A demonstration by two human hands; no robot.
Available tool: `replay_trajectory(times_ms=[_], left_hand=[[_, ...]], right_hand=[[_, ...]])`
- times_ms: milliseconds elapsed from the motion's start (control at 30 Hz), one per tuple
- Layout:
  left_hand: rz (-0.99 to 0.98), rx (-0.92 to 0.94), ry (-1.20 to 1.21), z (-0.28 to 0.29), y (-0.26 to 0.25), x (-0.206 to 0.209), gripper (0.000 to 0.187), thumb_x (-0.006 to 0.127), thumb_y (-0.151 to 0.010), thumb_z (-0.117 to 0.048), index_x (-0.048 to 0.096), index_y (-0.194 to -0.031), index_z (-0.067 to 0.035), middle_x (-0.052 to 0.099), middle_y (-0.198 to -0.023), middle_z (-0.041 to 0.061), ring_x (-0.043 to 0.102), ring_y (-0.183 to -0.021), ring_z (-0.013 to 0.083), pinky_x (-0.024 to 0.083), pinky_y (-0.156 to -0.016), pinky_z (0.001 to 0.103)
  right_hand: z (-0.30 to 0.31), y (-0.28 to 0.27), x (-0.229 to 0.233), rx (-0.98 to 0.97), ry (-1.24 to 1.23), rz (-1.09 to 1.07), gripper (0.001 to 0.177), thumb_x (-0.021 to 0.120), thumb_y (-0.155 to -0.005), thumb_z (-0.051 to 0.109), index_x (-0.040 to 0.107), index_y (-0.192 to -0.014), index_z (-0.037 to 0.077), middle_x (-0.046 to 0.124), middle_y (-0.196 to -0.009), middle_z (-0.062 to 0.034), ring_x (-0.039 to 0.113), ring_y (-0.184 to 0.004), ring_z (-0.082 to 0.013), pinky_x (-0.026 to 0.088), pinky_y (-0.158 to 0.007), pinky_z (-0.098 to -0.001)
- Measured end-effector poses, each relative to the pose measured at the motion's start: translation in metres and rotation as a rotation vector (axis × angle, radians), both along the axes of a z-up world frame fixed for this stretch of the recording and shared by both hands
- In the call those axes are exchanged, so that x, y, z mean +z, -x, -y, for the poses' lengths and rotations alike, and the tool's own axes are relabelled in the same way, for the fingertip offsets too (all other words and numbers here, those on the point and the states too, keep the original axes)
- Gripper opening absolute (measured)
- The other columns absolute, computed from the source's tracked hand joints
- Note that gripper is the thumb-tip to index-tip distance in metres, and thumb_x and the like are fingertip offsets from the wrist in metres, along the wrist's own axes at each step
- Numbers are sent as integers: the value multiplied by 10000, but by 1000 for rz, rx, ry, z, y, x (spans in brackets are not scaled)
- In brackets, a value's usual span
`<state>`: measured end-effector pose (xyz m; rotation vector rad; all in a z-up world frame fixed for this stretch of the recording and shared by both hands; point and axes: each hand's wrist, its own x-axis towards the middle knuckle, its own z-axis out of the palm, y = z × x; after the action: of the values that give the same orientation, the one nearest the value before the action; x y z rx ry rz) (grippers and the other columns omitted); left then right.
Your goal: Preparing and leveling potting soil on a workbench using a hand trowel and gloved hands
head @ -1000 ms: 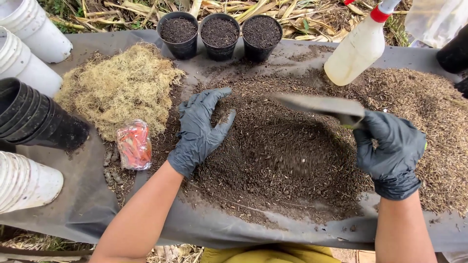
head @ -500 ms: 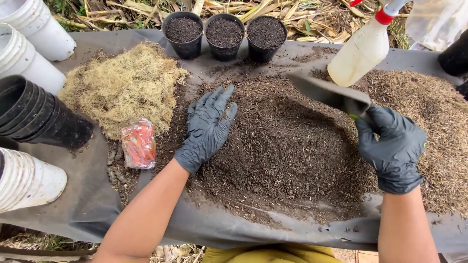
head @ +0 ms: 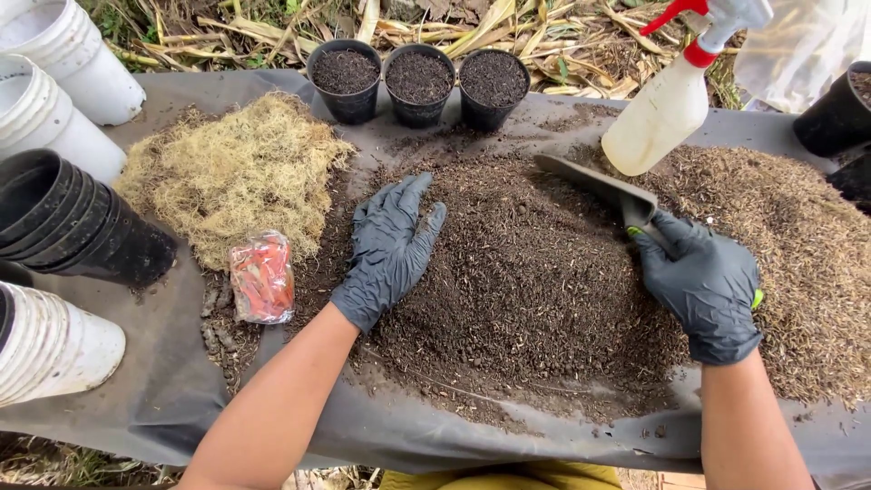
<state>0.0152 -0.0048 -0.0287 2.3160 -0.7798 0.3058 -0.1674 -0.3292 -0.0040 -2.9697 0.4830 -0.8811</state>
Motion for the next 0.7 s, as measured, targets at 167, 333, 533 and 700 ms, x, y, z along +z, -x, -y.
replay_trajectory(times_ms=[167,333,533,700], left_hand=[[-5,-13,13,-1,1,5,607,376,-1037,-536,522,-1487,-156,570,-1480,124,493,-1369,349,279,-1151,537],[30,-18,20,-1,1,5,593,395,-1041,-513,529,-1481,-139,571,-1480,133,508,-1362,345,289,-1151,521],[-4,-63,77,0,2,9,594,375,-1051,-475,531,-1461,-75,613,-1424,180,559,-1314,376,365,-1124,525],[-241,-73,383,0,6,11,447,566,-1038,-455,628,-1429,-248,670,-1390,86,592,-1317,327,441,-1126,442]], right_hand=[[-1,-8,17,137,-68,157,257,791,-1047,275,825,-1246,115,766,-921,-24,704,-761,-161,587,-710,-322],[-5,-45,42,76,24,-7,235,626,-1157,313,815,-1138,174,670,-674,22,595,-506,-153,510,-489,-298],[-18,-93,61,-107,-545,-530,608,433,-1031,666,786,-1085,173,668,-645,-23,540,-516,-174,454,-548,-272],[-55,-107,83,13,-483,-567,433,606,-929,316,704,-1350,299,767,-1110,-170,700,-1065,-462,545,-910,-566]])
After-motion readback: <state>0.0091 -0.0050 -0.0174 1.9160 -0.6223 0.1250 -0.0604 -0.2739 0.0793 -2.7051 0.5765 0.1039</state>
